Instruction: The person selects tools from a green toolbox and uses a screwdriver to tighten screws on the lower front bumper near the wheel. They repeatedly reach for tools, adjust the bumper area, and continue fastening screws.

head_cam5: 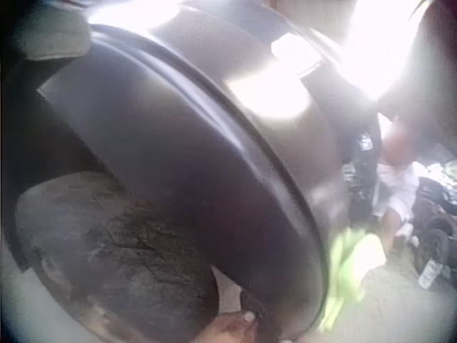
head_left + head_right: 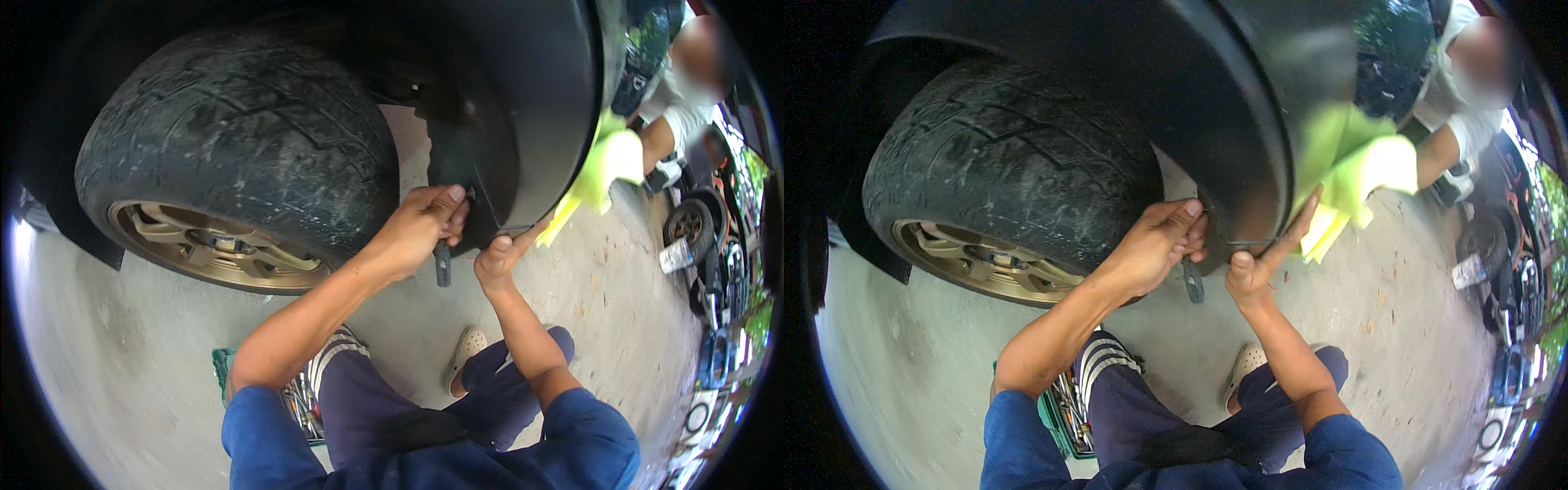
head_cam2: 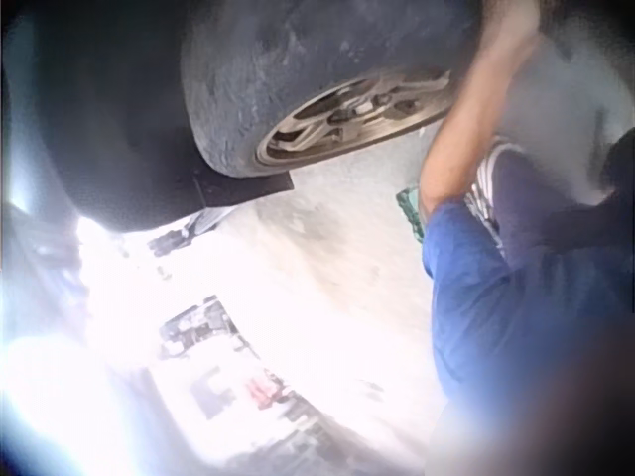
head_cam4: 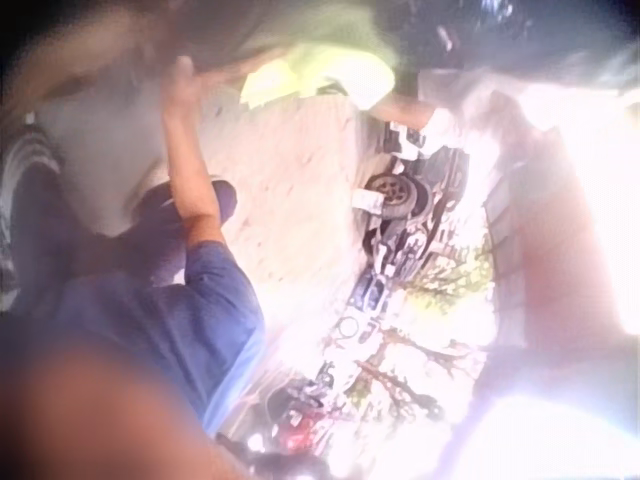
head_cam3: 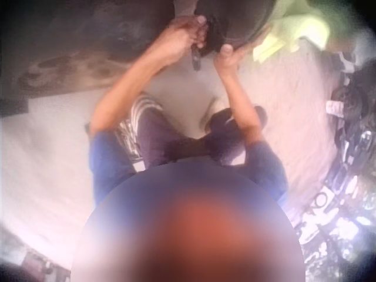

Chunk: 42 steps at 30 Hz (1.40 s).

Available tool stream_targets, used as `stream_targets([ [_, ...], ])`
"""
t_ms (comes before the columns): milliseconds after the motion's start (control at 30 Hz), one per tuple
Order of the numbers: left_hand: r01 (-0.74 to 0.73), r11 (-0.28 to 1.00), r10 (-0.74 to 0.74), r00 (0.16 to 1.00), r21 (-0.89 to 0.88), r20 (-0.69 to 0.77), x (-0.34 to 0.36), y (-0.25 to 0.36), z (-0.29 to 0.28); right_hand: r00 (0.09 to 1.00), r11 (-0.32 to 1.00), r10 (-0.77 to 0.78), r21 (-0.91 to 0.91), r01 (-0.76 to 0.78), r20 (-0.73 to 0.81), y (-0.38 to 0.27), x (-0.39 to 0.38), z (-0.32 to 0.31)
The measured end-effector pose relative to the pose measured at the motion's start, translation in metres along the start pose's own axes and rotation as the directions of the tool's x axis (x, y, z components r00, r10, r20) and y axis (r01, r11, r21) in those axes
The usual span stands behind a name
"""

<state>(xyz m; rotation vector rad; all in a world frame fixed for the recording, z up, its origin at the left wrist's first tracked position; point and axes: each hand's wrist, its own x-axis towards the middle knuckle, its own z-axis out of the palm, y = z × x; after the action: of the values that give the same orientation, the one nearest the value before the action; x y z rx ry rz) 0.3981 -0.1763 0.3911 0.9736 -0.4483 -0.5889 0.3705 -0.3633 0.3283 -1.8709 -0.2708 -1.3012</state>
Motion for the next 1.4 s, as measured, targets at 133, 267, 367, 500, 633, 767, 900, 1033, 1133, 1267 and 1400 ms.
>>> stream_targets([
  [133,-0.19,0.935,0.202,0.979,0.298,-0.012,0.002,-0.01,0.001,1.0,1.0,-0.03,0.0,0.03,-0.003,-0.001,0.002,0.002],
  [267,-0.354,0.736,0.421,0.907,0.577,0.019,0.006,-0.018,-0.004,0.999,0.998,-0.048,-0.036,0.047,-0.011,-0.002,0.004,0.003],
  [367,-0.464,0.569,0.562,0.822,0.678,0.091,0.013,-0.023,-0.01,0.998,0.998,-0.061,-0.024,0.061,-0.008,-0.001,0.005,0.004],
  [500,-0.553,0.294,0.721,0.663,0.779,0.199,0.023,-0.029,-0.015,0.998,0.998,-0.056,-0.032,0.056,-0.009,0.0,0.004,0.003],
  [633,-0.535,0.468,0.611,0.771,0.703,0.181,0.014,-0.021,-0.021,0.999,0.998,-0.05,-0.024,0.05,-0.01,-0.003,0.005,0.004],
  [767,-0.364,0.804,0.397,0.917,0.471,0.031,-0.001,-0.005,-0.021,0.997,0.994,-0.078,-0.075,0.078,-0.007,-0.006,0.009,0.003],
  [900,-0.016,0.999,0.019,0.998,-0.049,0.054,-0.007,-0.004,-0.006,0.997,0.992,-0.076,-0.1,0.074,-0.019,-0.011,0.008,0.002],
  [1033,0.018,0.991,-0.006,0.996,-0.135,0.086,-0.004,0.0,-0.003,0.997,0.995,-0.074,-0.075,0.073,-0.015,-0.009,0.006,0.001],
  [1133,0.001,0.989,0.013,0.995,-0.148,0.097,-0.012,0.0,-0.003,0.995,0.994,-0.089,-0.064,0.087,-0.033,0.005,0.001,-0.002],
  [1267,-0.147,0.98,0.152,0.988,-0.132,0.033,-0.076,-0.022,-0.015,0.978,0.959,-0.193,-0.226,0.171,-0.076,0.036,-0.006,-0.005],
  [1400,-0.006,0.946,0.156,0.884,0.324,-0.441,-0.199,-0.078,-0.046,0.944,0.891,-0.327,-0.346,0.293,-0.044,0.053,-0.001,-0.016],
])
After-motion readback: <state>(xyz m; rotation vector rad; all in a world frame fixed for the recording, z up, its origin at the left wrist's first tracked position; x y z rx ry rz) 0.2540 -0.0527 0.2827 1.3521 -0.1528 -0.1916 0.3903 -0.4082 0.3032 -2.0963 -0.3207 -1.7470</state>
